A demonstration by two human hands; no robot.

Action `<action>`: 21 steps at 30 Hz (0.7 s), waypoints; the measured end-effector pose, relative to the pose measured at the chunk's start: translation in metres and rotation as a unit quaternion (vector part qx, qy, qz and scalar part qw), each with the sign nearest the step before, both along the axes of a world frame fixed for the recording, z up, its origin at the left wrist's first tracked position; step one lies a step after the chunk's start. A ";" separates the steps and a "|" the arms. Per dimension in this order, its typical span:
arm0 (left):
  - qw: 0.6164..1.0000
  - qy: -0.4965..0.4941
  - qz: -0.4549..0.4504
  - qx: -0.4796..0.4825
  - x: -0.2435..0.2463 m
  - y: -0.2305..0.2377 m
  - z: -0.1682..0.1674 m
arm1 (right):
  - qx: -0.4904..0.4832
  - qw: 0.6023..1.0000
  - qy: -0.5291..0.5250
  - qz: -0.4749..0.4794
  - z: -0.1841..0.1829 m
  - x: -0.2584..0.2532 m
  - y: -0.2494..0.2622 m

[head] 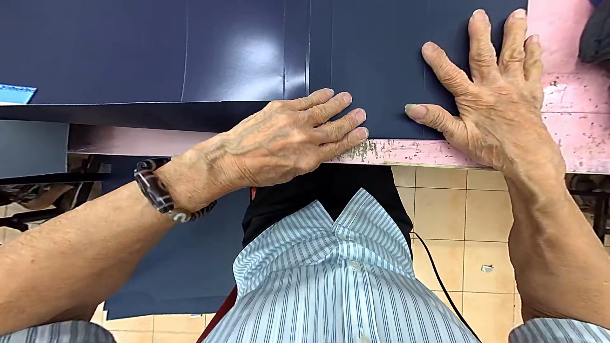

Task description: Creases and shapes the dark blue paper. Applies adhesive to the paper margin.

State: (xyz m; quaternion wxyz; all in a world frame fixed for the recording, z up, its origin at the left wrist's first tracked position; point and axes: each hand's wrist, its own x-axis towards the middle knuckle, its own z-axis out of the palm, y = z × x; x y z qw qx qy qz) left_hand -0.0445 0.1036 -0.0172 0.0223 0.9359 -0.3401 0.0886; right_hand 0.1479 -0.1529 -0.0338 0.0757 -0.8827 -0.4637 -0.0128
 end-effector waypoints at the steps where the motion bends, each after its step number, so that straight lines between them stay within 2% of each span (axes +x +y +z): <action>1: 1.000 0.018 0.020 0.005 -0.004 -0.003 0.004 | 0.008 1.000 -0.001 0.000 -0.001 -0.002 0.001; 3: 0.996 0.044 0.069 0.029 -0.012 -0.015 0.012 | 0.020 1.000 -0.006 -0.005 -0.002 -0.004 0.003; 5: 0.994 0.009 0.103 0.023 -0.014 -0.028 0.005 | 0.031 0.999 -0.018 -0.011 -0.003 -0.005 0.003; 8: 0.989 -0.040 0.130 -0.056 -0.004 -0.035 -0.010 | 0.042 0.999 -0.026 -0.017 -0.006 -0.005 0.006; 12: 0.979 -0.003 0.114 -0.171 0.015 -0.016 -0.017 | 0.055 0.998 0.032 -0.002 -0.003 -0.002 0.002; 14: 0.973 0.004 0.116 -0.202 0.014 -0.012 -0.021 | 0.152 0.985 0.083 0.018 0.007 0.005 -0.005; 15: 0.971 0.004 0.120 -0.205 0.013 -0.011 -0.023 | 0.209 0.975 0.076 0.018 0.018 0.013 -0.009; 17: 0.973 0.005 0.114 -0.198 0.015 -0.011 -0.022 | 0.251 0.967 -0.013 -0.029 0.044 0.037 -0.022; 19: 0.979 0.012 0.099 -0.176 0.018 -0.013 -0.016 | 0.194 0.966 -0.117 -0.122 0.060 0.066 -0.038; 20: 0.981 0.025 0.096 -0.165 0.017 -0.014 -0.011 | 0.128 0.967 -0.115 -0.188 0.067 0.077 -0.043; 21: 0.980 0.048 0.099 -0.164 0.015 -0.015 -0.008 | 0.053 0.964 -0.068 -0.250 0.069 0.085 -0.045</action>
